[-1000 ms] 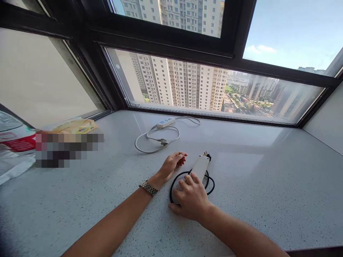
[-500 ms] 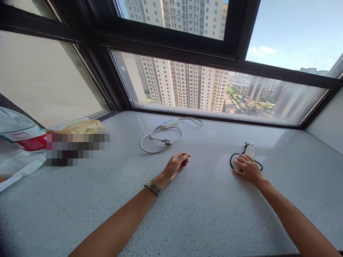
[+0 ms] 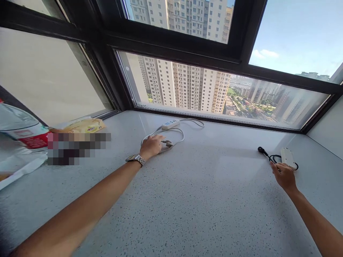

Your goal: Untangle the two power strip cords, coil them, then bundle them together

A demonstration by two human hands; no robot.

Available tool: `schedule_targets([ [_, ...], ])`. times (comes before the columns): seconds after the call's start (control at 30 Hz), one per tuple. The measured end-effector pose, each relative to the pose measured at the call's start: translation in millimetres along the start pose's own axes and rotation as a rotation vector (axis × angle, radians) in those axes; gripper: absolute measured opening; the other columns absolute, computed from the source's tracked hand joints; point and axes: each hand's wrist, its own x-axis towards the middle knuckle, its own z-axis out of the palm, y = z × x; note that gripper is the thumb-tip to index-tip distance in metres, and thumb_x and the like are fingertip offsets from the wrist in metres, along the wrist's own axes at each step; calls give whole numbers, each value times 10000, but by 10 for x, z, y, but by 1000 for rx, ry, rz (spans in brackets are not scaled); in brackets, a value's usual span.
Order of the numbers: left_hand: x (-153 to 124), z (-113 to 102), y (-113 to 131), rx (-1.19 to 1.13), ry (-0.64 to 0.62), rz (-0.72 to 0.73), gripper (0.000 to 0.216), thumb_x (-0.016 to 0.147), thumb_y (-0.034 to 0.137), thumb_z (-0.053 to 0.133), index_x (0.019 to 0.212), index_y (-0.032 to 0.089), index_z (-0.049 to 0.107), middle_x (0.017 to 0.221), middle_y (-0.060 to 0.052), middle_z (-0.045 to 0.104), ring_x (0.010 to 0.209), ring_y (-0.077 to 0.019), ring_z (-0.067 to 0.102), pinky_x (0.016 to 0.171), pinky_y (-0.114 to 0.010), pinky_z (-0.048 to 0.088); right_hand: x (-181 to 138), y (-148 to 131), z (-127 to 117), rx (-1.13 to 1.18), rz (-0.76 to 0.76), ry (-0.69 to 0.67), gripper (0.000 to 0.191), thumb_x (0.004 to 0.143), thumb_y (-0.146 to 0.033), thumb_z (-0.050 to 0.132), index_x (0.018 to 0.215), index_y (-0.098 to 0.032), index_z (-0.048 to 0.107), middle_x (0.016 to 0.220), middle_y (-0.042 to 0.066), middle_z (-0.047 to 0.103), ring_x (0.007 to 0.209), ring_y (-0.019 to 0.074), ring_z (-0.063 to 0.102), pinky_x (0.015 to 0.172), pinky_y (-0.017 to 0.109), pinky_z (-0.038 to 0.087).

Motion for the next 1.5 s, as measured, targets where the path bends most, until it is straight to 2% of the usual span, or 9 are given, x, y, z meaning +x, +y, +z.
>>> schedule_targets([
  [0.13, 165, -90, -82, -18, -16, -10, 99, 727, 277, 621, 706, 203, 683, 773, -112, 687, 984, -317, 559, 796, -366, 403, -22, -713, 74, 250, -93, -50, 598, 870, -646, 385, 456, -226, 479, 532, 60, 564, 547, 198, 564, 599, 336, 449],
  [0.4, 429, -971, 432, -947, 526, -85, 240, 960, 296, 445, 1021, 100, 570, 815, -12, 659, 690, -105, 582, 734, -285, 461, -286, -1697, 373, 652, -96, -167, 499, 895, -564, 438, 634, -187, 637, 652, 62, 636, 619, 190, 601, 575, 296, 476],
  [0.6, -186, -1425, 1170, -1798, 355, 160, 127, 956, 224, 478, 903, 197, 590, 720, 35, 674, 641, -94, 643, 712, -264, 515, -405, -2452, 492, 827, -110, -100, 330, 887, -492, 508, 978, -200, 633, 954, 93, 666, 863, 214, 630, 713, 338, 525],
  [0.77, -828, -1404, 1569, -2221, 17, -89, 210, 974, 273, 434, 871, 204, 605, 562, 62, 563, 438, -35, 501, 496, -152, 441, -339, -2858, 759, 659, -87, 104, 743, 794, -570, 597, 1384, -192, 351, 1398, 180, 418, 1267, 316, 415, 969, 500, 403],
  [0.87, -1094, -1389, 1620, -2383, -126, -161, 241, 996, 284, 377, 931, 184, 587, 528, 75, 509, 391, -10, 443, 409, -100, 367, -207, -2790, 1012, 510, 20, 131, 789, 761, -586, 600, 1381, -155, 371, 1425, 198, 388, 1310, 355, 343, 980, 527, 354],
  [0.97, -1210, -1418, 1555, -2426, -133, -158, 285, 1011, 300, 320, 954, 173, 569, 506, 78, 487, 365, -11, 422, 364, -97, 324, -46, -2571, 1137, 449, 81, 2, 399, 845, -486, 490, 1055, -183, 644, 1184, 142, 623, 1153, 321, 508, 939, 485, 369],
  [1.2, -1120, -1669, 1085, -2350, 168, -284, 311, 1017, 293, 258, 952, 178, 539, 444, 74, 471, 312, -44, 405, 328, -149, 355, 305, -1885, 796, 242, 190, 226, 385, 845, -463, 437, 821, -178, 694, 938, 116, 705, 931, 289, 581, 831, 419, 382],
  [1.33, -1129, -1838, 688, -2249, 333, -143, 225, 998, 297, 352, 938, 207, 550, 456, 86, 515, 326, -33, 444, 328, -135, 376, 356, -1326, 604, 270, 359, 304, 524, 823, -580, 402, 816, -147, 696, 831, 144, 702, 777, 271, 594, 663, 343, 394],
  [1.5, -1159, -1586, 480, -1888, 477, -129, 182, 909, 307, 561, 766, 197, 587, 414, 82, 399, 313, -27, 327, 299, -151, 282, 155, -1132, 485, 403, 205, 201, 543, 810, -640, 424, 553, -183, 565, 527, 55, 576, 503, 166, 483, 517, 283, 348],
])
